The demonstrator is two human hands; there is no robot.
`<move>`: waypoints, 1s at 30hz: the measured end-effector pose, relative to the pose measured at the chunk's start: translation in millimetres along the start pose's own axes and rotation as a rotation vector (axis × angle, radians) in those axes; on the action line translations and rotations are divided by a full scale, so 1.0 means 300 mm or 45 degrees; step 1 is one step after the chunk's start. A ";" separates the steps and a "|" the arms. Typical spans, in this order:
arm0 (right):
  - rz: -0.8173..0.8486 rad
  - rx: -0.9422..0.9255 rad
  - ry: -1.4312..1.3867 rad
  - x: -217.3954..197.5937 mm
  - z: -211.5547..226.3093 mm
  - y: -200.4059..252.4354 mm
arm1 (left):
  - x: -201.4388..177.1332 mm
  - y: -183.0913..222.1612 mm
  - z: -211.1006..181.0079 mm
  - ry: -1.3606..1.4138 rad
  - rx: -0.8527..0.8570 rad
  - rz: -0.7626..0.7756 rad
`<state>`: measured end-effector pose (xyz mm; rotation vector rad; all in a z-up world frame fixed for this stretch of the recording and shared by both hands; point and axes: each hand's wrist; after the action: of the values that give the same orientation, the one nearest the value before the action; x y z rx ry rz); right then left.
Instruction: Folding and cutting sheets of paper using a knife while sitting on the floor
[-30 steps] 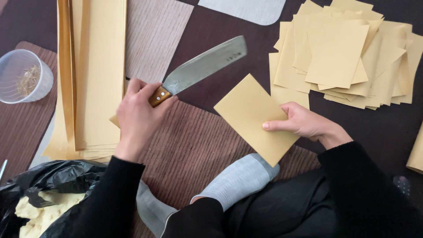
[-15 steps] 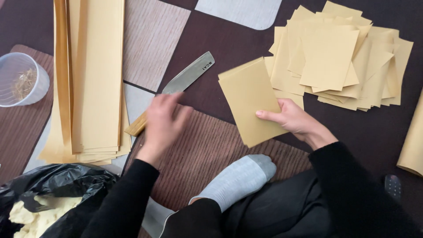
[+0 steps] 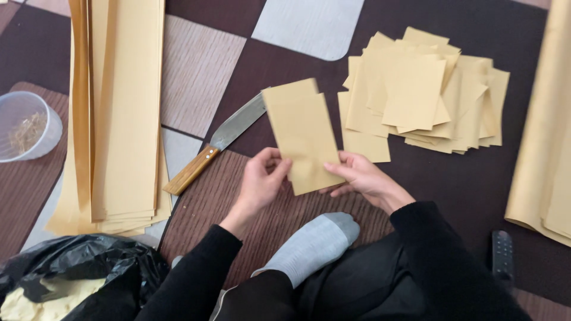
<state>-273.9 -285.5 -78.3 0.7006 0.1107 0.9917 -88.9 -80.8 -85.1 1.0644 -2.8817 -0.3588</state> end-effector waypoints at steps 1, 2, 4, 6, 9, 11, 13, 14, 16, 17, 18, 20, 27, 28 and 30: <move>-0.008 -0.009 0.003 -0.015 -0.016 -0.010 | -0.001 -0.019 0.026 0.003 0.010 0.007; -0.036 -0.040 -0.004 -0.027 -0.032 -0.023 | -0.006 -0.040 0.052 0.073 0.000 0.025; -0.073 -0.077 -0.009 -0.045 -0.044 -0.036 | -0.015 -0.059 0.060 0.147 -0.005 0.051; -0.245 -0.177 -0.088 -0.058 -0.038 -0.038 | -0.022 -0.054 0.027 0.143 -0.031 0.093; -0.476 -0.278 -0.125 -0.166 -0.028 -0.043 | -0.120 -0.103 0.125 -0.079 0.010 0.012; -0.566 -0.284 -0.157 -0.277 -0.020 -0.053 | -0.161 -0.108 0.157 0.034 -0.036 -0.088; -0.645 -0.288 -0.193 -0.362 -0.015 -0.071 | -0.195 -0.103 0.173 0.139 -0.085 -0.197; -0.694 -0.310 -0.186 -0.402 -0.015 -0.072 | -0.194 -0.096 0.173 0.090 -0.047 -0.199; -0.751 -0.331 -0.181 -0.434 -0.008 -0.064 | -0.192 -0.090 0.174 0.042 -0.011 -0.193; -0.813 -0.349 -0.170 -0.427 0.000 -0.056 | -0.191 -0.091 0.175 0.051 0.022 -0.208; -0.876 -0.364 -0.156 -0.421 0.006 -0.045 | -0.186 -0.088 0.178 0.063 0.053 -0.223; -0.981 -0.369 -0.148 -0.395 -0.012 -0.012 | -0.180 -0.085 0.192 0.050 0.070 -0.222; -1.320 -0.830 0.174 0.057 0.159 0.298 | -0.181 -0.094 0.235 0.027 0.121 -0.243; -1.309 -0.833 0.172 0.105 0.205 0.396 | -0.183 -0.091 0.219 0.024 0.123 -0.253; -1.265 -1.173 0.404 0.196 0.292 0.593 | -0.190 -0.076 0.191 0.065 -0.054 -0.164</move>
<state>-336.4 -219.3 107.3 -0.3774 0.2272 0.1060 -38.2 -49.3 -144.0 1.2368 -2.7557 -0.3908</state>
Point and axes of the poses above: each hand's wrist, its own y-axis away from the middle knuckle, its own x-axis out of the palm, z = x × y, and after that the axes turned 2 degrees about -x, right-handed
